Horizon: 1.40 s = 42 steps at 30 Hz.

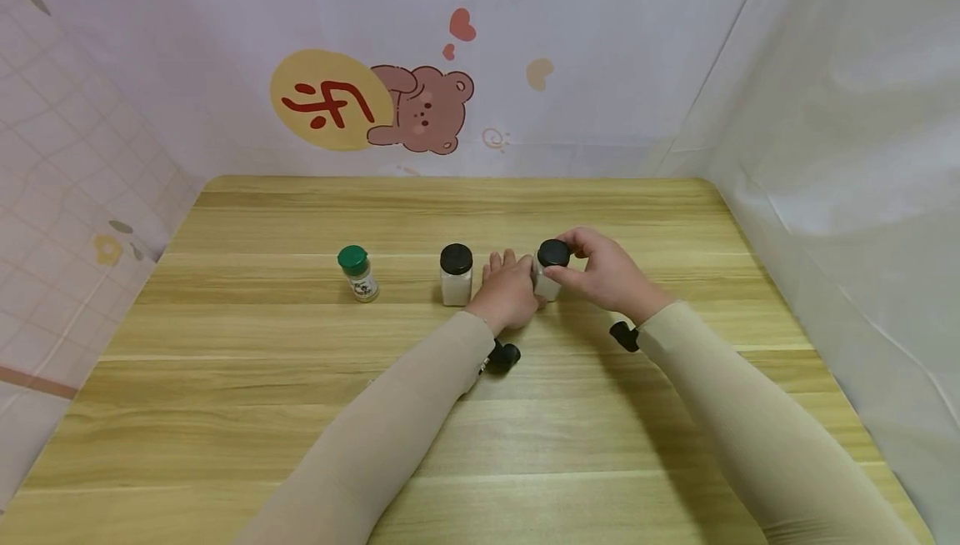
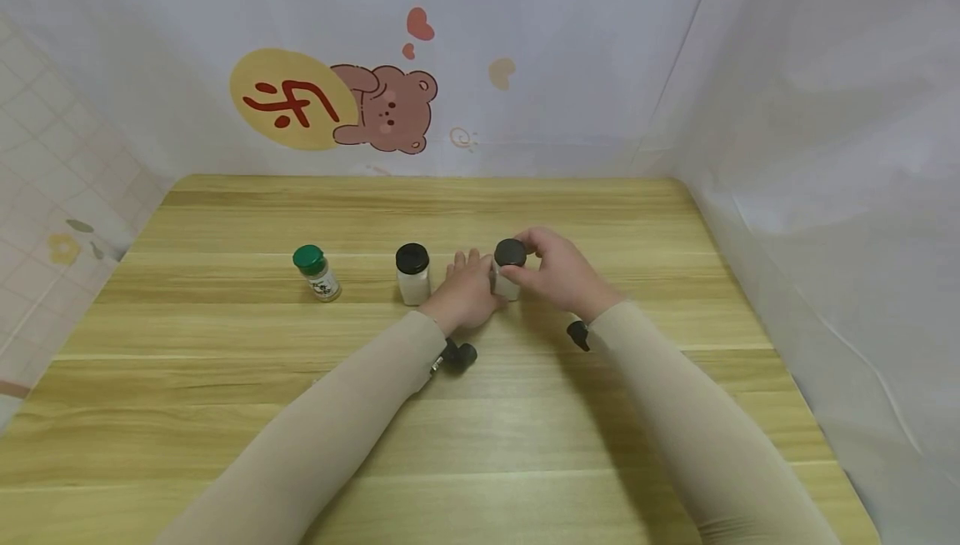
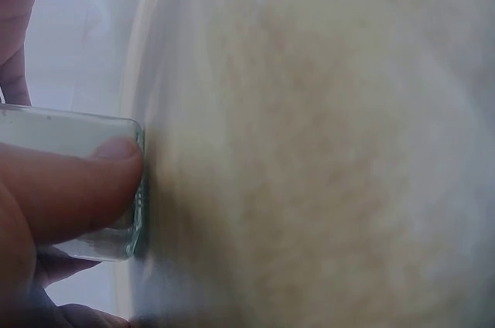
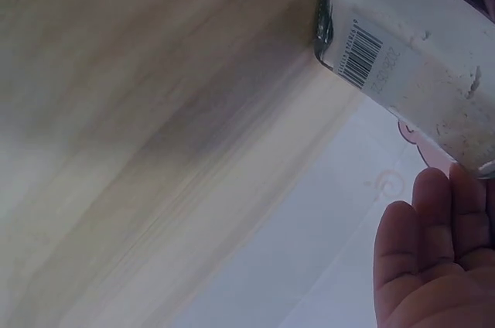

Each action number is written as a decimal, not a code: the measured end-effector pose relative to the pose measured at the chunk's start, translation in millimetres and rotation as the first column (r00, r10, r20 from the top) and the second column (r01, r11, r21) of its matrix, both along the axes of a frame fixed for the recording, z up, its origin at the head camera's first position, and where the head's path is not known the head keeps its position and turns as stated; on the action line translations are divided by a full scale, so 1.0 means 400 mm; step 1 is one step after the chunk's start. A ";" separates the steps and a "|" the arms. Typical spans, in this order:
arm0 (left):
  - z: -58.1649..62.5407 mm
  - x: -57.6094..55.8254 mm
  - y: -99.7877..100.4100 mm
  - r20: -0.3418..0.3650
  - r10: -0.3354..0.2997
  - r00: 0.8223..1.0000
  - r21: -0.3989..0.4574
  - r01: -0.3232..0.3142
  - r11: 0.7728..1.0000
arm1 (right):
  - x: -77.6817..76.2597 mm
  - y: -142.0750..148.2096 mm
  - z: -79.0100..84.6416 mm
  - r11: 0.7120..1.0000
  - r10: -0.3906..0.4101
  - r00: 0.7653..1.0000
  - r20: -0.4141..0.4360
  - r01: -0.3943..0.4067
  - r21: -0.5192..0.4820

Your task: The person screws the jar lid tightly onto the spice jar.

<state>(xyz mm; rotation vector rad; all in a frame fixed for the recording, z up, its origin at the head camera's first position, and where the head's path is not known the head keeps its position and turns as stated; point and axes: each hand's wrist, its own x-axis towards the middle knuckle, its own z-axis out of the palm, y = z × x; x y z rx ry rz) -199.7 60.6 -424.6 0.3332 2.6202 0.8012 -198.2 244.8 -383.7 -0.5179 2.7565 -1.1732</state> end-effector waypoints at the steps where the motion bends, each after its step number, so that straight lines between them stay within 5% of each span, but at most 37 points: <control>1: 0.000 0.000 0.000 -0.002 -0.002 1.000 -0.001 0.002 1.000 | 0.001 -0.001 -0.001 1.000 0.000 1.000 -0.002 0.000 -0.006; 16: 0.000 -0.001 0.004 -0.003 -0.004 1.000 -0.012 0.004 1.000 | 0.004 0.008 -0.001 0.995 0.093 0.995 -0.043 -0.094 -0.032; 32: -0.001 -0.002 0.002 -0.003 -0.001 1.000 -0.017 0.001 1.000 | 0.006 0.003 -0.018 0.999 0.016 0.999 -0.032 -0.018 -0.051; 42: 0.001 -0.003 0.002 0.004 -0.005 1.000 -0.032 0.006 0.999 | 0.005 0.008 -0.015 0.996 0.067 0.997 -0.031 -0.068 -0.049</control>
